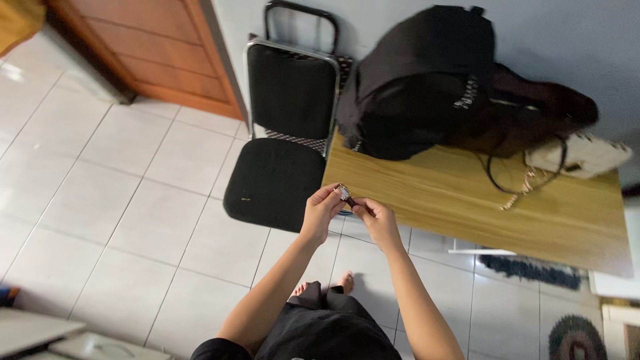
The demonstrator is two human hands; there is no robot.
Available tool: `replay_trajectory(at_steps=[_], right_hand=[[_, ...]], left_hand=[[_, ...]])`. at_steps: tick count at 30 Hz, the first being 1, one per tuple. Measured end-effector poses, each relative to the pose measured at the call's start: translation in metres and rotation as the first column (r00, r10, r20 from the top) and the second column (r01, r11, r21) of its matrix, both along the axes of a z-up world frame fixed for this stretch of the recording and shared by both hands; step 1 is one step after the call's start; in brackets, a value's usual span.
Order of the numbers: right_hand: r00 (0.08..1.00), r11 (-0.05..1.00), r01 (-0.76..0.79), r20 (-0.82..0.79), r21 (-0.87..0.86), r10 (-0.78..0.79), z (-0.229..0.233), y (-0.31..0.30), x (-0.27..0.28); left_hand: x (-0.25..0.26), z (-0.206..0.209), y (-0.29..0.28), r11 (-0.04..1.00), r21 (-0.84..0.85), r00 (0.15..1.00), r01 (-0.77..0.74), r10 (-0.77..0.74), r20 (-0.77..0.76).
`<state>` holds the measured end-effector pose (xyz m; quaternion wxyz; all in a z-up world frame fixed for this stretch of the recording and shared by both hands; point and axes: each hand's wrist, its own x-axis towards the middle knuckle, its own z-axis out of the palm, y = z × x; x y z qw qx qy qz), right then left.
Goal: The person packs a backpack on a table. They open a small white handbag, retrieve a green glasses case, take eyeglasses and sunglasses from a wardrobe, place the glasses into the case, put the case and a wallet into the backpack, zip it, then handle a watch and arrange the bags on the table.
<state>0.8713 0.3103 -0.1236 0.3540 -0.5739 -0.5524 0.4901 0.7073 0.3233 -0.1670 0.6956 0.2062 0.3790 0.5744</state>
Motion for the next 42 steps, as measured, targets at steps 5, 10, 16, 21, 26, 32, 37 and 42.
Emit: replay_trajectory(at_steps=[5,10,16,21,26,32,37,42], right_hand=[[0.985,0.988,0.150,0.081,0.031,-0.152,-0.011,-0.015,0.047],[0.959,0.959,0.281,0.020,0.047,-0.282,-0.015,-0.027,0.106],[0.917,0.915,0.397,-0.058,0.067,-0.394,-0.022,-0.037,0.198],[0.877,0.876,0.477,-0.112,0.072,-0.468,-0.026,-0.046,0.287],[0.850,0.850,0.521,-0.133,0.076,-0.509,-0.025,-0.053,0.377],[0.833,0.827,0.550,-0.140,0.118,-0.535,-0.024,-0.061,0.466],[0.783,0.782,0.617,-0.158,0.084,-0.601,-0.027,-0.053,0.524],[0.755,0.757,0.648,-0.204,0.085,-0.623,-0.037,-0.032,0.585]], left_hand=[[0.045,-0.011,0.007,0.990,-0.030,0.990,0.141,-0.141,-0.024],[0.103,-0.012,0.019,0.952,-0.011,0.949,0.306,-0.306,-0.069],[0.193,-0.007,0.028,0.898,0.029,0.893,0.440,-0.433,-0.124],[0.282,-0.011,0.031,0.871,0.086,0.872,0.484,-0.471,-0.133],[0.367,-0.021,0.033,0.877,0.083,0.879,0.473,-0.464,-0.113],[0.452,-0.028,0.031,0.872,0.111,0.874,0.477,-0.458,-0.166],[0.511,-0.030,0.043,0.856,0.092,0.845,0.509,-0.477,-0.240],[0.569,-0.047,0.067,0.842,0.072,0.817,0.535,-0.494,-0.299]])
